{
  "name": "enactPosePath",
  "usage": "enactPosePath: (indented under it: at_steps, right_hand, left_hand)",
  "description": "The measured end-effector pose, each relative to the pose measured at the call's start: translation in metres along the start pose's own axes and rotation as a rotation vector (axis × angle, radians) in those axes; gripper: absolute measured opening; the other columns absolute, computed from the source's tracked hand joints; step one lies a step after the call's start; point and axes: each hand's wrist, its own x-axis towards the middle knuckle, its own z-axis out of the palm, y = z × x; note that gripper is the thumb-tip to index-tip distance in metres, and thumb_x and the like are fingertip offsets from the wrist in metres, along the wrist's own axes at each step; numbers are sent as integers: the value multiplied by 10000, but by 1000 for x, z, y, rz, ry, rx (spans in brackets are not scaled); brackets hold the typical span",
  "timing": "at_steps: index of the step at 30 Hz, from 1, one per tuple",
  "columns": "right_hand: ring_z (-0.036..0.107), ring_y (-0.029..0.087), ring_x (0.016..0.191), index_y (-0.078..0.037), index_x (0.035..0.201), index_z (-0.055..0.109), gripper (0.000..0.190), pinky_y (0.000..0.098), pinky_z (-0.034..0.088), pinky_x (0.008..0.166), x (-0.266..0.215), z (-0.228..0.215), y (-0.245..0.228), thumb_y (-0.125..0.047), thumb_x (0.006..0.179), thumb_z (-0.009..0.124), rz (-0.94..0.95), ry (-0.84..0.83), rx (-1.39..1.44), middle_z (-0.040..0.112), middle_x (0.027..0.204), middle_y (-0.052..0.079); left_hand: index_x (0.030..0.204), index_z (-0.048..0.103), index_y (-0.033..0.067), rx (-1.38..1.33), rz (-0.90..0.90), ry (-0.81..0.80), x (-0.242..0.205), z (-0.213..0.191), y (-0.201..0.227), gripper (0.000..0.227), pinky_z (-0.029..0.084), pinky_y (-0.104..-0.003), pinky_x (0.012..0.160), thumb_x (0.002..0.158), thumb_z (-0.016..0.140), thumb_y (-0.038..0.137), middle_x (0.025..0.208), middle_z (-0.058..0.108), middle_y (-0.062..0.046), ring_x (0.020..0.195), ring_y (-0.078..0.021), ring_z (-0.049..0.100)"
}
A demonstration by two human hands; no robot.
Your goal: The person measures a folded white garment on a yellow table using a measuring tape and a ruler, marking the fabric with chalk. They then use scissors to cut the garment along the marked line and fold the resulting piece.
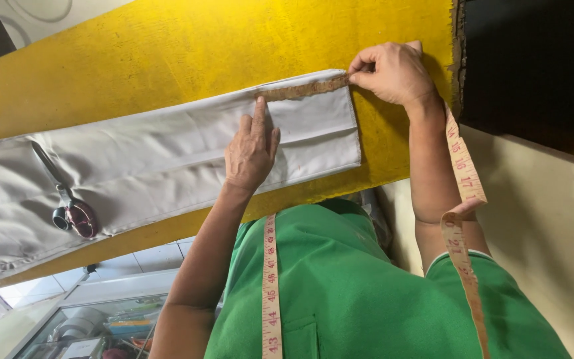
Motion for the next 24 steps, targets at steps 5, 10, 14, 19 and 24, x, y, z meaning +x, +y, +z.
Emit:
enactPosePath:
  at_steps: [5, 10, 14, 19, 24]
  right_hand:
    - [666, 137, 805, -276, 940, 796, 83, 421, 283, 912, -2, 2, 2, -349, 914, 767, -14, 18, 7, 756, 867, -103]
    - [667, 135, 802, -282, 923, 788, 80, 422, 282, 927, -2, 2, 0, -347, 914, 744, -15, 28, 7, 742, 833, -111]
    - [667, 135, 794, -293, 905, 785, 69, 419, 283, 914, -3, 1, -2, -346, 897, 742, -17, 39, 0, 737, 821, -118]
    - [655, 129, 876, -299, 951, 783, 72, 403, 261, 913, -7, -2, -6, -352, 902, 773, -22, 28, 42, 752, 915, -112]
    - [654, 164, 935, -276, 991, 771, 106, 405, 312, 978, -21, -11, -21, -360, 929, 753, -39, -4, 89, 755, 1023, -94]
  left_hand:
    - [1614, 267, 116, -2, -4, -2, 0, 0, 1, 655, 471, -504, 429, 1084, 546, 382, 1094, 507, -133, 694, -368, 597]
    - [1619, 256, 125, 10, -3, -1, 0, 2, 0, 668, 482, -483, 435, 1082, 558, 384, 1091, 510, -123, 682, -341, 595]
    - [1610, 271, 118, -6, -21, -21, 1, -3, 2, 660, 474, -493, 423, 1076, 555, 382, 1092, 502, -125, 684, -354, 598]
    - [1603, 282, 116, -15, -14, -13, 1, -4, 3, 643, 469, -493, 420, 1079, 541, 384, 1091, 510, -132, 681, -361, 591]
    - [1599, 288, 118, -8, -24, -31, 2, -7, 4, 638, 469, -475, 413, 1080, 533, 396, 1082, 510, -126, 672, -342, 593]
